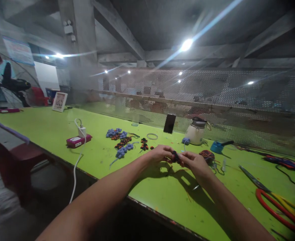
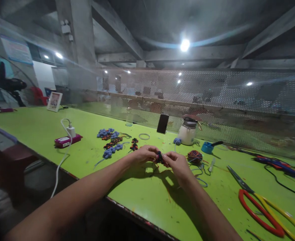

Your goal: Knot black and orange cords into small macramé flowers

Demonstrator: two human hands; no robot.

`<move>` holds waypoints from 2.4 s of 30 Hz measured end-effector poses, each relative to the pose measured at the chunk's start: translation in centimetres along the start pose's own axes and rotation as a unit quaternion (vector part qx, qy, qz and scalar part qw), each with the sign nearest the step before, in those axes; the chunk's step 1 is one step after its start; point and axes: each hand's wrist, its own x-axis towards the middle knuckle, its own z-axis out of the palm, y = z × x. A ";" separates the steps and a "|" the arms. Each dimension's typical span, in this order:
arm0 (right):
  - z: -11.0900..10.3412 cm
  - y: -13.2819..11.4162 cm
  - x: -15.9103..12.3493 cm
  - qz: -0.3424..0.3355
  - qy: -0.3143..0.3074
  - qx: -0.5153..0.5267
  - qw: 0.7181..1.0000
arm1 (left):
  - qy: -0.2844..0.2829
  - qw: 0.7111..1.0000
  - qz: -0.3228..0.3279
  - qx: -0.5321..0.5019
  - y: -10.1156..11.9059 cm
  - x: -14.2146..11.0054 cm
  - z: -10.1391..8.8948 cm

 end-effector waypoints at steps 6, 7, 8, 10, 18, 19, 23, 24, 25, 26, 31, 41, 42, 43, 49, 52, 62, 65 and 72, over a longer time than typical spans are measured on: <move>-0.1 -0.7 -0.2 0.021 0.001 0.000 1.000 | -0.014 1.000 0.002 0.012 -0.4 -0.1 -0.2; -0.1 -0.8 -0.2 0.024 0.001 0.003 1.000 | -0.015 1.000 0.002 0.013 -0.4 -0.1 -0.2; -0.1 -0.9 -0.2 0.028 -0.001 0.008 1.000 | -0.017 1.000 0.001 0.013 -0.4 -0.2 -0.2; 0.0 -1.0 -0.3 0.036 -0.003 0.025 0.999 | -0.021 1.000 -0.002 0.012 -0.3 -0.3 -0.1; 0.0 -1.3 -0.4 0.083 -0.005 0.116 0.990 | -0.018 1.000 0.000 -0.023 0.2 -0.8 0.5; 0.1 -1.5 -0.5 0.084 -0.008 0.125 0.989 | -0.017 0.999 -0.001 -0.031 0.2 -0.9 0.5; 0.3 -1.9 -0.6 0.083 -0.024 0.152 0.985 | -0.019 0.998 -0.007 -0.056 0.7 -1.2 0.6; 0.3 -1.9 -0.7 0.083 -0.026 0.155 0.984 | -0.022 0.998 -0.009 -0.060 0.8 -1.3 0.6; 0.3 -1.9 -0.7 0.083 -0.027 0.156 0.984 | -0.024 0.998 -0.011 -0.062 0.9 -1.4 0.7; 0.3 -2.0 -0.7 0.083 -0.027 0.157 0.984 | -0.025 0.998 -0.012 -0.064 1.0 -1.4 0.7; 0.1 -2.1 -0.7 0.079 -0.032 0.159 0.984 | -0.021 0.998 -0.009 -0.061 1.1 -1.3 0.7; 0.3 -1.8 -0.9 0.071 -0.055 0.121 0.989 | -0.024 0.999 -0.013 -0.043 0.7 -0.9 0.1; 0.3 -1.7 -0.8 0.069 -0.058 0.118 0.989 | -0.024 0.999 -0.014 -0.042 0.7 -0.9 0.1; 0.3 -1.7 -0.8 0.067 -0.060 0.115 0.989 | -0.025 0.999 -0.016 -0.041 0.6 -0.9 0.1; 0.3 -2.0 -0.9 0.064 -0.057 0.112 0.990 | -0.026 0.999 -0.016 -0.033 0.8 -1.1 0.2; 0.2 -2.1 -0.9 0.061 -0.060 0.106 0.991 | -0.029 0.999 -0.015 -0.025 0.9 -1.1 0.2; 0.1 -1.9 -0.8 0.065 -0.047 0.099 0.992 | -0.024 0.999 -0.007 0.038 1.1 -1.0 0.2; 0.2 -1.7 -0.8 0.064 -0.040 0.082 0.994 | -0.019 0.998 -0.003 0.064 1.2 -1.0 0.2; 0.2 -1.7 -0.8 0.055 -0.041 0.059 0.996 | -0.011 0.995 -0.001 0.096 1.4 -1.0 0.4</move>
